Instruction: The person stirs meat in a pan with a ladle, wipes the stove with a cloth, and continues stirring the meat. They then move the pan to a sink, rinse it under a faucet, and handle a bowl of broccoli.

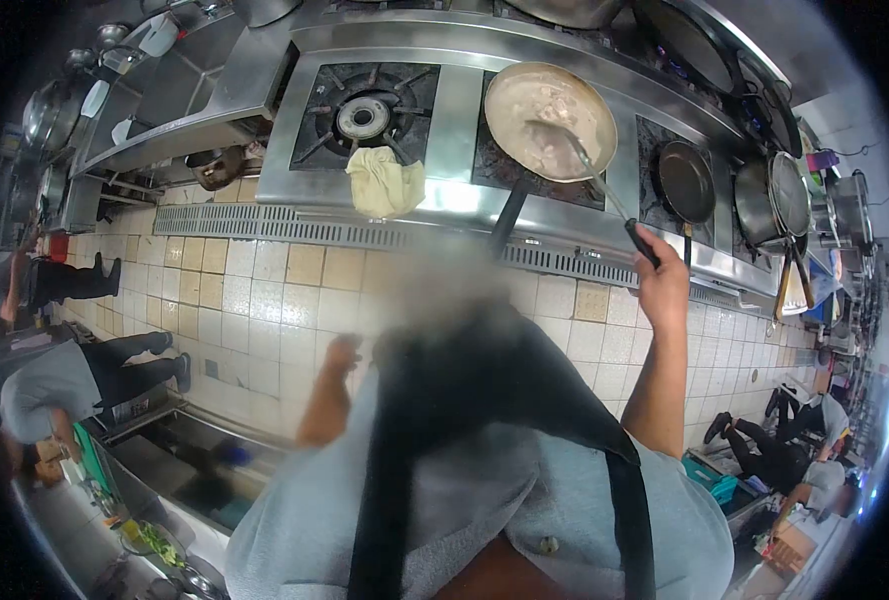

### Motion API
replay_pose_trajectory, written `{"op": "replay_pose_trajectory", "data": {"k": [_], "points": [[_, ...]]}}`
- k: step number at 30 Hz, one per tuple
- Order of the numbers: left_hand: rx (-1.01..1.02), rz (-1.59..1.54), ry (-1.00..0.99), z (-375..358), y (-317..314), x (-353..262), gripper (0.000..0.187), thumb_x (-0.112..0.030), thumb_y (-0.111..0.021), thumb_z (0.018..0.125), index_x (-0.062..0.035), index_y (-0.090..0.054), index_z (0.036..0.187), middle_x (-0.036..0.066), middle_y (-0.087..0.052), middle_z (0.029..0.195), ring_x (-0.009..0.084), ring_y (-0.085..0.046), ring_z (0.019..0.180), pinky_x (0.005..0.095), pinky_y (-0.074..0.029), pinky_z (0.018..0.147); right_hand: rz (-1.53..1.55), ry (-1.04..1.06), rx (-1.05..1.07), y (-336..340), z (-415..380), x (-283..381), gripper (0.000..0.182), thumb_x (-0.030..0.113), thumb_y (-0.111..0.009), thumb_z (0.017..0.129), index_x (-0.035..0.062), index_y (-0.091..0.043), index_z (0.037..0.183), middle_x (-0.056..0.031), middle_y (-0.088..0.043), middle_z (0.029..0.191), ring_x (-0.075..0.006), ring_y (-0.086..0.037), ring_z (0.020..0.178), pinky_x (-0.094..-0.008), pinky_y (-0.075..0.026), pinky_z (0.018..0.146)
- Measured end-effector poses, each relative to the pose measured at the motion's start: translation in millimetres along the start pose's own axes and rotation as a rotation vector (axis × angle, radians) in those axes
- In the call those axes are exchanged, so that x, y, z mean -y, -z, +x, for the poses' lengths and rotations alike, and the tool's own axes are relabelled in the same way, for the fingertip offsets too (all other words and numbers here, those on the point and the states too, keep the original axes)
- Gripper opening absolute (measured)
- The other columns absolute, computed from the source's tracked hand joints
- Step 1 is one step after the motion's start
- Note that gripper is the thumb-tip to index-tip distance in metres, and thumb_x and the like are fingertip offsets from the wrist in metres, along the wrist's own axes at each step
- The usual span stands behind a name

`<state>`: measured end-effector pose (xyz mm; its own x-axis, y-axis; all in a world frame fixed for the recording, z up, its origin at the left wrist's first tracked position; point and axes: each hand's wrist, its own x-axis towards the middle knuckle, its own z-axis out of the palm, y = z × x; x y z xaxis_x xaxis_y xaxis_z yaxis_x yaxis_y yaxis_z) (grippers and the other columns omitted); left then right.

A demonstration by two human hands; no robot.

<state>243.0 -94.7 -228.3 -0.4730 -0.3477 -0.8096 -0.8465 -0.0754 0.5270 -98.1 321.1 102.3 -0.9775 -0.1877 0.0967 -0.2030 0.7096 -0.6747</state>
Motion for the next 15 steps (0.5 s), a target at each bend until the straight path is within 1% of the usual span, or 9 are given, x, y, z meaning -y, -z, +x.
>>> {"op": "replay_pose_trajectory", "data": {"k": [3,5,8,9,10,11,12,13,15], "points": [[-0.013,-0.019,0.136,3,0,3,0.045,-0.024,-0.055,0.085,0.0022,-0.049,0.121,0.017,-0.059,0.11,0.0257,-0.055,0.102,0.038,-0.045,0.082,0.103,-0.053,-0.012,7,6,-7,0.033,0.004,-0.056,0.08,0.004,-0.058,0.113,-0.0172,-0.06,0.109,-0.024,-0.059,0.1,-0.0293,-0.042,0.088],[0.038,0.196,-0.292,41,6,50,0.048,-0.027,-0.056,0.084,0.0016,-0.049,0.122,0.017,-0.058,0.112,0.0257,-0.056,0.101,0.0363,-0.043,0.085,0.124,-0.052,-0.069,3,11,-12,0.034,0.007,-0.054,0.082,0.001,-0.055,0.115,-0.0179,-0.06,0.11,-0.0236,-0.058,0.101,-0.0287,-0.041,0.089],[0.011,0.247,-0.203,39,6,43,0.05,-0.027,-0.056,0.082,0.003,-0.049,0.121,0.016,-0.059,0.11,0.0255,-0.057,0.096,0.035,-0.045,0.08,-0.003,-0.055,-0.122,-15,18,-22,0.037,0.008,-0.054,0.082,0.0012,-0.053,0.118,-0.0176,-0.06,0.11,-0.0221,-0.057,0.104,-0.0283,-0.04,0.091],[0.01,0.247,-0.204,29,5,25,0.05,-0.027,-0.056,0.082,0.003,-0.049,0.121,0.016,-0.059,0.11,0.0255,-0.057,0.096,0.035,-0.045,0.08,-0.068,0.073,-0.165,-30,23,-44,0.037,0.01,-0.053,0.084,0.0028,-0.051,0.12,-0.0141,-0.063,0.097,-0.0199,-0.061,0.087,-0.0275,-0.046,0.078],[0.022,0.104,-0.039,14,4,1,0.042,-0.024,-0.059,0.081,-0.0011,-0.052,0.115,0.012,-0.06,0.102,0.0225,-0.059,0.083,0.0326,-0.046,0.063,-0.066,0.074,-0.165,-34,26,-41,0.037,0.01,-0.053,0.084,0.0028,-0.051,0.12,-0.0141,-0.063,0.097,-0.0199,-0.061,0.087,-0.0275,-0.046,0.078],[0.034,-0.04,0.126,4,1,-15,0.034,-0.021,-0.062,0.081,-0.0053,-0.056,0.11,0.007,-0.06,0.094,0.0195,-0.062,0.069,0.0302,-0.047,0.047,0.12,-0.154,-0.035,-40,27,-32,0.036,0.01,-0.053,0.084,0.0034,-0.051,0.12,-0.011,-0.062,0.088,-0.0172,-0.058,0.074,-0.0259,-0.045,0.067],[0.033,-0.041,0.126,1,-2,-19,0.034,-0.021,-0.062,0.081,-0.0053,-0.056,0.11,0.007,-0.06,0.094,0.0195,-0.062,0.069,0.0302,-0.047,0.047,0.306,-0.381,0.096,-48,26,-23,0.035,0.011,-0.052,0.085,0.0039,-0.052,0.12,-0.0079,-0.06,0.08,-0.0146,-0.055,0.062,-0.0242,-0.044,0.057],[-0.009,-0.131,0.129,-2,-5,-21,0.033,-0.019,-0.061,0.081,-0.0052,-0.056,0.11,0.007,-0.06,0.093,0.0189,-0.061,0.068,0.0297,-0.046,0.046,0.518,-0.455,0.108,-55,25,-14,0.035,0.012,-0.051,0.087,0.0052,-0.05,0.121,-0.0017,-0.052,0.069,-0.0081,-0.041,0.046,-0.0209,-0.033,0.041],[-0.054,-0.221,0.133,-8,-7,-24,0.031,-0.017,-0.06,0.082,-0.0052,-0.055,0.111,0.007,-0.06,0.093,0.0183,-0.06,0.066,0.0293,-0.045,0.046,0.697,-0.528,0.184,-58,27,-5,0.035,0.013,-0.051,0.087,0.0054,-0.049,0.121,-0.0011,-0.051,0.067,-0.0072,-0.039,0.044,-0.0207,-0.031,0.039]]}}
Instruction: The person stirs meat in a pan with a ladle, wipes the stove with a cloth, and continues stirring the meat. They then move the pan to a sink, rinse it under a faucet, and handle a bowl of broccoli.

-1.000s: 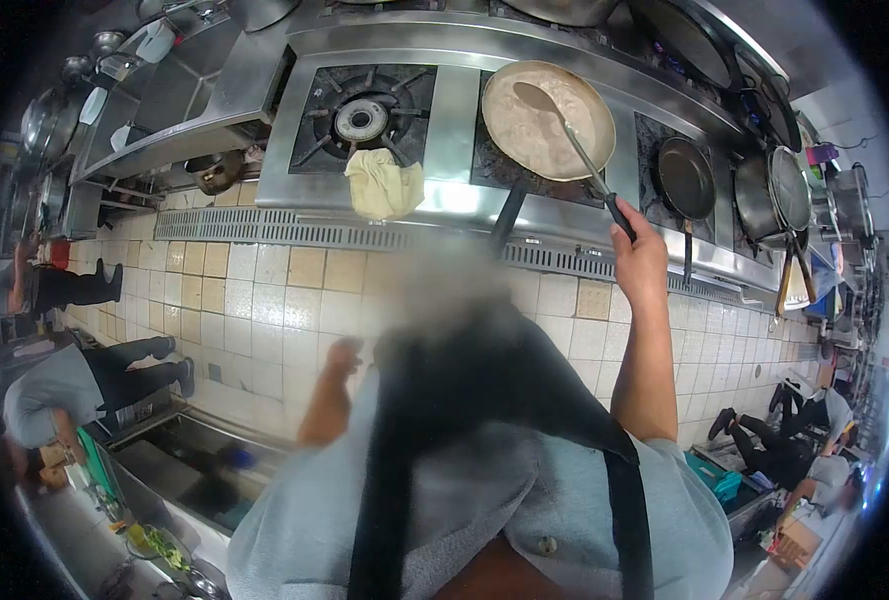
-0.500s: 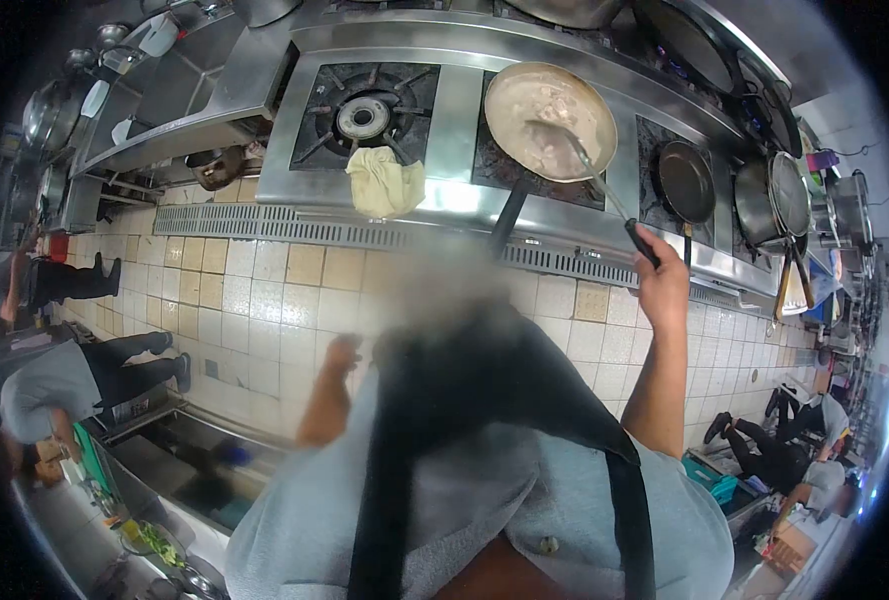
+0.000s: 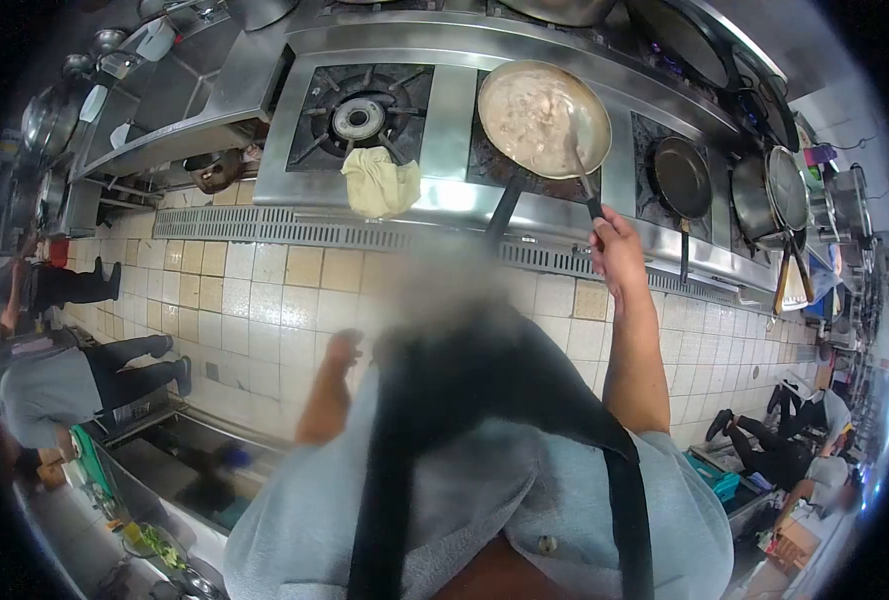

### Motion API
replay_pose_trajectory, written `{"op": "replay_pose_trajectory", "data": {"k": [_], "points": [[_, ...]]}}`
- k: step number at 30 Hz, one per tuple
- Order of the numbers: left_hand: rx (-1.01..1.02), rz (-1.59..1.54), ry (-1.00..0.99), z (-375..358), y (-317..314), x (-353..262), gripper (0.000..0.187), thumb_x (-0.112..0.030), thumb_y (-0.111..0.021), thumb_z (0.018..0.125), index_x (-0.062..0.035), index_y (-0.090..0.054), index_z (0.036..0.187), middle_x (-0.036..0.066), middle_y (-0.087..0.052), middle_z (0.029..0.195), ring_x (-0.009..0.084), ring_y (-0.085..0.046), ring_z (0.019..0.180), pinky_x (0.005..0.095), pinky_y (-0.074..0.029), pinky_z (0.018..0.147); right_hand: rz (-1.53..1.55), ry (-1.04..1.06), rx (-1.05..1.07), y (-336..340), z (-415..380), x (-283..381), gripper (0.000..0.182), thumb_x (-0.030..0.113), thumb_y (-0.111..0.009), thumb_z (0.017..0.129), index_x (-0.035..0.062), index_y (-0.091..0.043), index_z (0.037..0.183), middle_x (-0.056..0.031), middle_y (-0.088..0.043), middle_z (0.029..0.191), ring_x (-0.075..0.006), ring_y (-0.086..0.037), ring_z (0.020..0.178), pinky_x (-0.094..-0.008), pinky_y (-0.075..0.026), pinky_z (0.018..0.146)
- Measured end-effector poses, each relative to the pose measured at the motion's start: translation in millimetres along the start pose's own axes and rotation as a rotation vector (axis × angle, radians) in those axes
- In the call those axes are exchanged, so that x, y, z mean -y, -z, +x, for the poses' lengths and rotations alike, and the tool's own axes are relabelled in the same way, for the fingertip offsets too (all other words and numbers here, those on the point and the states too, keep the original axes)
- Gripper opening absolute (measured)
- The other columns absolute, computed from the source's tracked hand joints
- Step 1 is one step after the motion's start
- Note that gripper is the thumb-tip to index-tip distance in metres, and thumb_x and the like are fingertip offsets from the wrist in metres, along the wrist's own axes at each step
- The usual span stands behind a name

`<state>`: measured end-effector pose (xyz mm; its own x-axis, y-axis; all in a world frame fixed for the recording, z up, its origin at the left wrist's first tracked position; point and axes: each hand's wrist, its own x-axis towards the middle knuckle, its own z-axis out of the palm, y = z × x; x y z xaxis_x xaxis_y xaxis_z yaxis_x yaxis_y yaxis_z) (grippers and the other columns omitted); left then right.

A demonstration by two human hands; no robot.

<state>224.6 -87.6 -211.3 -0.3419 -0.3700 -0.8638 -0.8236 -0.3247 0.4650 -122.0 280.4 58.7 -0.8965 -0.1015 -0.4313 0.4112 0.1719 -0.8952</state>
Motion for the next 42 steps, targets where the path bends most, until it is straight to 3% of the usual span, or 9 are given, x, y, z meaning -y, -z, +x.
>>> {"op": "replay_pose_trajectory", "data": {"k": [2,11,18,20,22,25,28,37,42], "points": [[0.053,0.095,-0.086,-7,-1,-3,0.046,-0.022,-0.058,0.081,0.0022,-0.05,0.119,0.012,-0.059,0.109,0.0231,-0.055,0.095,0.0342,-0.047,0.072,0.164,-0.088,0.09,-3,-1,1,0.035,0.014,-0.051,0.088,0.0055,-0.048,0.122,-0.0005,-0.051,0.066,-0.0063,-0.037,0.043,-0.0205,-0.029,0.038],[0.064,0.311,-0.133,-13,10,14,0.047,-0.024,-0.058,0.082,0.0035,-0.05,0.119,0.017,-0.056,0.116,0.0252,-0.053,0.108,0.0353,-0.04,0.092,0.118,-0.053,0.113,9,-40,24,0.037,0.013,-0.051,0.087,0.0073,-0.048,0.124,0.0024,-0.05,0.065,-0.0042,-0.035,0.042,-0.0189,-0.026,0.037],[0.162,0.753,-0.255,1,11,9,0.044,-0.024,-0.057,0.084,-0.0027,-0.05,0.122,0.015,-0.055,0.118,0.0259,-0.056,0.103,0.0334,-0.046,0.083,-0.564,0.525,-0.195,34,-36,24,0.037,0.011,-0.052,0.085,-0.0022,-0.05,0.12,-0.0103,-0.062,0.093,-0.0171,-0.057,0.081,-0.0279,-0.045,0.075],[0.071,0.125,-0.016,0,6,3,0.044,-0.024,-0.057,0.084,-0.006,-0.05,0.123,0.012,-0.056,0.115,0.0244,-0.058,0.093,0.033,-0.049,0.073,-0.695,0.543,-0.252,30,-37,23,0.038,0.012,-0.052,0.085,-0.0034,-0.05,0.119,-0.0103,-0.063,0.09,-0.0176,-0.058,0.079,-0.0282,-0.045,0.074],[0.072,0.115,-0.041,-3,5,-1,0.043,-0.024,-0.056,0.084,-0.0056,-0.05,0.122,0.012,-0.056,0.113,0.0224,-0.057,0.088,0.033,-0.049,0.07,-0.827,0.559,-0.307,26,-34,17,0.038,0.013,-0.052,0.085,-0.0045,-0.05,0.118,-0.0103,-0.063,0.087,-0.018,-0.058,0.076,-0.0284,-0.046,0.073],[0.086,0.2,-0.173,40,16,32,0.044,-0.025,-0.056,0.084,-0.005,-0.049,0.122,0.011,-0.057,0.11,0.019,-0.056,0.079,0.0321,-0.048,0.064,-0.626,0.373,-0.17,17,-33,14,0.039,0.013,-0.051,0.084,-0.0039,-0.049,0.119,-0.0073,-0.06,0.075,-0.0157,-0.056,0.062,-0.0274,-0.046,0.058],[0.089,0.341,-0.28,52,21,44,0.044,-0.026,-0.056,0.083,-0.005,-0.05,0.121,0.01,-0.059,0.106,0.0172,-0.054,0.068,0.0306,-0.045,0.056,-0.074,-0.03,0.053,-6,-42,28,0.038,0.012,-0.051,0.085,0.005,-0.047,0.122,0.0004,-0.049,0.066,-0.0044,-0.035,0.041,-0.02,-0.023,0.035],[0.07,0.34,-0.215,28,18,23,0.044,-0.028,-0.058,0.082,-0.0033,-0.053,0.118,0.01,-0.061,0.101,0.0172,-0.056,0.066,0.029,-0.041,0.052,0.587,-0.193,0.295,-9,-11,17,0.034,0.012,-0.05,0.087,0.0054,-0.041,0.119,-0.0023,-0.05,0.069,-0.0054,-0.033,0.041,-0.0192,-0.026,0.035],[0.013,0.06,-0.016,-5,7,-6,0.045,-0.029,-0.058,0.082,-0.0025,-0.052,0.119,0.011,-0.058,0.109,0.0189,-0.057,0.076,0.0322,-0.048,0.061,0.462,-0.138,0.227,-8,-35,30,0.037,0.011,-0.05,0.087,0.0049,-0.043,0.122,-0.0014,-0.05,0.067,-0.0045,-0.034,0.041,-0.0187,-0.026,0.034]]}}
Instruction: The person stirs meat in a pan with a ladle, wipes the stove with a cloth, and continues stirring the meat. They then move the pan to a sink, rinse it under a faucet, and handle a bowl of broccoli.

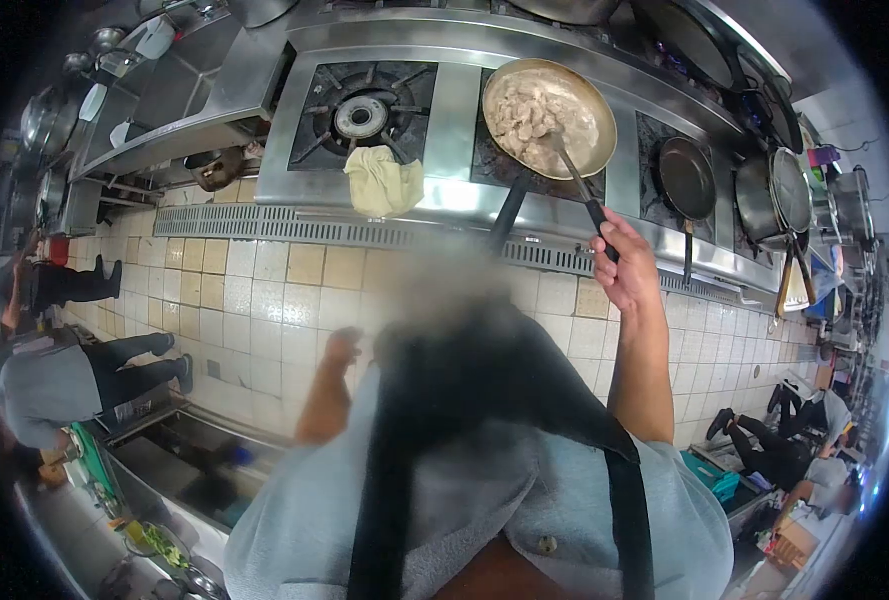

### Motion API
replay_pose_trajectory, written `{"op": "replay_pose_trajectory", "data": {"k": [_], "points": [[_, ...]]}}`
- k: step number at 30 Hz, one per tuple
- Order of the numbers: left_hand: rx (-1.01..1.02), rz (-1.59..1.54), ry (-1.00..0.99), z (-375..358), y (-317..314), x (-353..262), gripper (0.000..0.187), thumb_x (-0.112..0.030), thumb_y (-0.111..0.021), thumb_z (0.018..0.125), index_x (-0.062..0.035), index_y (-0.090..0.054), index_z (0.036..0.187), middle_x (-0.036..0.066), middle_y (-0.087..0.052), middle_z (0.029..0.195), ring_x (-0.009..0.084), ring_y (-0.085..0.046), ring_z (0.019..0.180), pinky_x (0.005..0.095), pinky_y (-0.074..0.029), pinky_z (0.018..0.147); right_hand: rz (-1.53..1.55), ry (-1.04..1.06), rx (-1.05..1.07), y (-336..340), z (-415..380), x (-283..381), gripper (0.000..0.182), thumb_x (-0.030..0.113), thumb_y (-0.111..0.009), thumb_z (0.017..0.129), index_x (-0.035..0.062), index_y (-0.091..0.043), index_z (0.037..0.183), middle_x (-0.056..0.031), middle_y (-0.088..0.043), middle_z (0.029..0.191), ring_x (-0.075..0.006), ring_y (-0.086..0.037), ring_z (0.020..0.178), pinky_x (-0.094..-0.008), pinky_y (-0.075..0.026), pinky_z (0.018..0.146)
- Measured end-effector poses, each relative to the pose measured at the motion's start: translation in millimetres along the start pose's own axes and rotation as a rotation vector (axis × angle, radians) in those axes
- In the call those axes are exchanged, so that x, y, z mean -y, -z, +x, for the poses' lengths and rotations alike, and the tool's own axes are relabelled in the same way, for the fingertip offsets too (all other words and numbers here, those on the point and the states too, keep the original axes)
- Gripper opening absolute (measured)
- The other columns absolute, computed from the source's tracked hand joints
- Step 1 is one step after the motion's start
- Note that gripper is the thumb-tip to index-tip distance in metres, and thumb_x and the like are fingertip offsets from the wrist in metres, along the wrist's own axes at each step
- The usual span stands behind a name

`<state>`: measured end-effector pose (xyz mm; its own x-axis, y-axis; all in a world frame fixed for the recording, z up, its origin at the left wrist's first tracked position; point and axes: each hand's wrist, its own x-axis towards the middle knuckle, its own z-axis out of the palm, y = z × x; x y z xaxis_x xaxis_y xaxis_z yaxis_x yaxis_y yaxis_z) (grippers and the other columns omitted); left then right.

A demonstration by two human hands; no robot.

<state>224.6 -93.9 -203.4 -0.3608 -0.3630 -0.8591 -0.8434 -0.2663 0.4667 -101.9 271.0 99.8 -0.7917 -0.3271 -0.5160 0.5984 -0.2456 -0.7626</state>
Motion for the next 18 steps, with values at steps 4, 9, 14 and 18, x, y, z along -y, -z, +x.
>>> {"op": "replay_pose_trajectory", "data": {"k": [4,9,14,18], "points": [[0.048,0.126,-0.051,0,4,8,0.048,-0.028,-0.058,0.082,-0.0026,-0.05,0.121,0.014,-0.055,0.116,0.0232,-0.058,0.086,0.0343,-0.049,0.068,-0.3,0.137,-0.128,3,-21,7,0.038,0.009,-0.05,0.086,0.0029,-0.046,0.124,-0.0001,-0.051,0.065,-0.0033,-0.035,0.041,-0.0187,-0.027,0.035],[0.075,0.19,-0.117,29,11,49,0.047,-0.026,-0.059,0.082,-0.0034,-0.051,0.122,0.017,-0.056,0.116,0.0252,-0.057,0.09,0.037,-0.047,0.069,-0.539,0.277,-0.226,9,-39,20,0.041,0.006,-0.05,0.086,0.0026,-0.046,0.126,-0.0019,-0.056,0.07,-0.0027,-0.037,0.042,-0.0178,-0.03,0.036],[0.076,0.352,-0.239,42,14,53,0.046,-0.024,-0.058,0.082,-0.0018,-0.05,0.122,0.015,-0.058,0.111,0.0255,-0.056,0.085,0.0379,-0.046,0.068,-0.928,0.339,-0.224,9,-55,29,0.039,0.004,-0.053,0.082,0.0016,-0.052,0.122,-0.0063,-0.061,0.081,-0.0091,-0.05,0.058,-0.0202,-0.042,0.058],[0.032,0.116,-0.1,7,-4,6,0.046,-0.025,-0.057,0.083,-0.0018,-0.049,0.122,0.014,-0.057,0.11,0.0245,-0.056,0.082,0.0351,-0.047,0.066,-1.18,0.561,-0.183,20,-33,11,0.039,0.005,-0.053,0.081,0.0052,-0.054,0.12,-0.0166,-0.064,0.099,-0.0249,-0.063,0.083,-0.0295,-0.045,0.078]]}}
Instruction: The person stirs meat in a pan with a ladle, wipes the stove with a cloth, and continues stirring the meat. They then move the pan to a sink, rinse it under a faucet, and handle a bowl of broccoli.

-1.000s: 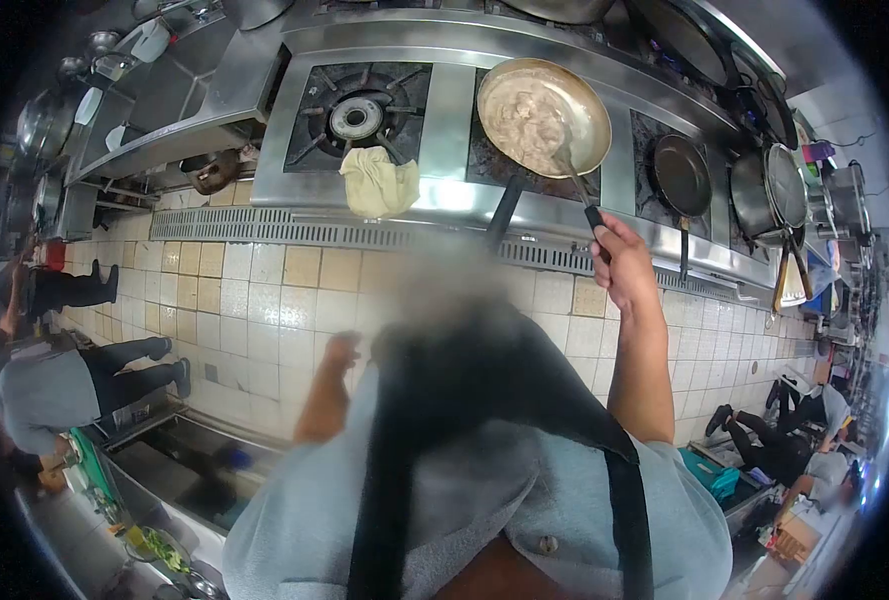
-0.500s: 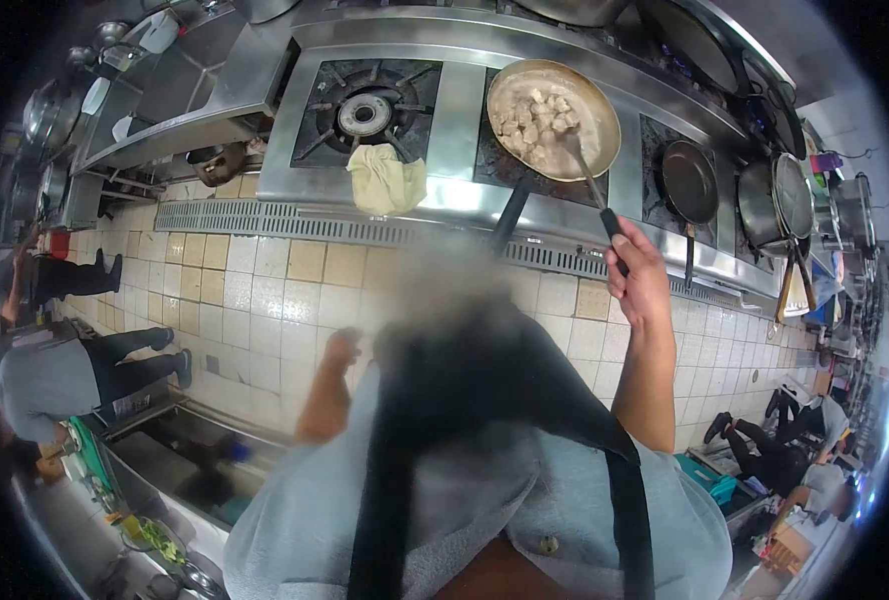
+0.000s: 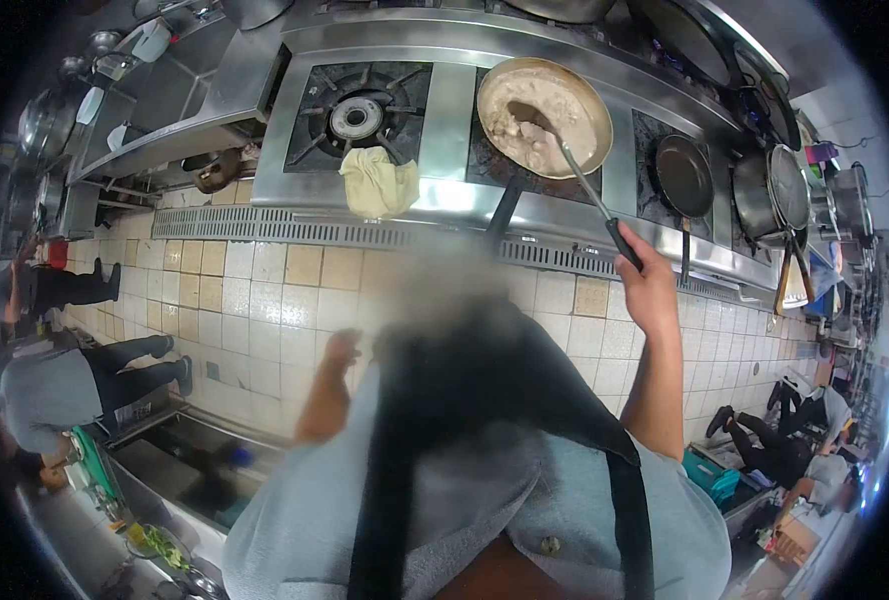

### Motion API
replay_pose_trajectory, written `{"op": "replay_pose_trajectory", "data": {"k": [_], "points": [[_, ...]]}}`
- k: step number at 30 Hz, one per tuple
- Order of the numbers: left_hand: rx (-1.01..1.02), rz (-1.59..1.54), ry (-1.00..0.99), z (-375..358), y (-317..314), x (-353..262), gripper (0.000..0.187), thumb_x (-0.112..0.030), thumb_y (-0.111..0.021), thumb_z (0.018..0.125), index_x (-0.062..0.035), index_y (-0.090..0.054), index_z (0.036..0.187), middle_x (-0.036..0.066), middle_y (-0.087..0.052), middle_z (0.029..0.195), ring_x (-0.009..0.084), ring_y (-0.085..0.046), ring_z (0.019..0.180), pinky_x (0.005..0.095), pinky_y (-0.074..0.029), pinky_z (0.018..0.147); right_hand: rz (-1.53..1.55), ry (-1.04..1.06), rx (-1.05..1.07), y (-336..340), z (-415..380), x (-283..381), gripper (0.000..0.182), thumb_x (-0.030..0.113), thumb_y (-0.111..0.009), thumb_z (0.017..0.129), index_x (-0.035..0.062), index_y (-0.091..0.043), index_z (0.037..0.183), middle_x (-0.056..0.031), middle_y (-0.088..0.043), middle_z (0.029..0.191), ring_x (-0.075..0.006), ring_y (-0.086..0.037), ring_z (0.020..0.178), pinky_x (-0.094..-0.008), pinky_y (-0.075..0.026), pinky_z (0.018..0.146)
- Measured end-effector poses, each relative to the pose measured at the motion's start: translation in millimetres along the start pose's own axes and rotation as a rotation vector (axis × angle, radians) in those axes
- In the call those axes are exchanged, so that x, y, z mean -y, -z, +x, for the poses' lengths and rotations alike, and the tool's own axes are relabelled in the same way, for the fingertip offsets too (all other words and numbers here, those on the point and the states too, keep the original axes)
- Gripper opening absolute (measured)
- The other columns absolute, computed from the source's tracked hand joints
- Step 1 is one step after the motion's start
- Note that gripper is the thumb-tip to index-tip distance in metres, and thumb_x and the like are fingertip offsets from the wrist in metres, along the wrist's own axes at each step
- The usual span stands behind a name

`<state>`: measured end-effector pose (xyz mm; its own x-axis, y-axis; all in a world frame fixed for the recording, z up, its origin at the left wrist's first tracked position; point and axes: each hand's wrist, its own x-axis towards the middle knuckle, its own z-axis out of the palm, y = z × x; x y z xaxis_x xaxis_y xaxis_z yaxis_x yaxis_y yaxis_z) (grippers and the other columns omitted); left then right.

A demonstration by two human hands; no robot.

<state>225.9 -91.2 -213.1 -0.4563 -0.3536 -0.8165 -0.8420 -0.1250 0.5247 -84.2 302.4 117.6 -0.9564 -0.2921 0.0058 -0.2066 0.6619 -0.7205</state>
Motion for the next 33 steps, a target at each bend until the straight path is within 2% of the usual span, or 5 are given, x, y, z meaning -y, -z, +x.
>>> {"op": "replay_pose_trajectory", "data": {"k": [8,12,18,23,33], "points": [[-0.014,-0.125,0.071,-8,3,-16,0.048,-0.026,-0.057,0.084,-0.0017,-0.047,0.123,0.014,-0.054,0.114,0.0249,-0.056,0.083,0.0359,-0.048,0.074,-0.189,-0.146,-0.116,-18,21,-6,0.037,0.007,-0.053,0.081,0.0101,-0.056,0.118,-0.0223,-0.062,0.097,-0.0344,-0.061,0.089,-0.0335,-0.046,0.079],[-0.036,0.041,-0.029,-10,8,3,0.046,-0.027,-0.056,0.084,-0.0029,-0.048,0.123,0.013,-0.056,0.112,0.0257,-0.057,0.086,0.0385,-0.048,0.074,0.042,-0.111,-0.111,2,9,-1,0.037,0.006,-0.054,0.081,0.0075,-0.056,0.118,-0.0172,-0.063,0.101,-0.0212,-0.061,0.089,-0.0277,-0.044,0.081],[-0.044,0.275,-0.082,-16,8,24,0.02,-0.022,-0.052,0.078,-0.0039,-0.056,0.084,0.017,-0.059,0.088,0.0353,-0.057,0.086,0.0404,-0.048,0.074,0.078,-0.082,0.034,6,-1,6,0.035,0.005,-0.054,0.081,0.0065,-0.058,0.116,-0.0162,-0.063,0.103,-0.0198,-0.06,0.093,-0.0269,-0.042,0.084],[0.0,0.152,-0.068,16,13,35,0.026,-0.023,-0.053,0.082,-0.0048,-0.058,0.1,0.013,-0.061,0.094,0.0312,-0.059,0.079,0.0417,-0.047,0.067,-0.129,-0.155,-0.042,-16,8,-16,0.036,0.008,-0.055,0.08,0.0131,-0.059,0.115,-0.02,-0.06,0.105,-0.0294,-0.061,0.094,-0.0309,-0.045,0.081],[0.025,0.102,-0.187,55,13,51,0.044,-0.028,-0.057,0.082,-0.0058,-0.051,0.119,0.007,-0.06,0.099,0.0209,-0.057,0.071,0.0336,-0.043,0.057,0.098,-0.093,-0.152,2,15,-12,0.036,0.005,-0.053,0.083,0.004,-0.055,0.119,-0.0139,-0.061,0.109,-0.0161,-0.057,0.097,-0.0252,-0.04,0.087]]}}
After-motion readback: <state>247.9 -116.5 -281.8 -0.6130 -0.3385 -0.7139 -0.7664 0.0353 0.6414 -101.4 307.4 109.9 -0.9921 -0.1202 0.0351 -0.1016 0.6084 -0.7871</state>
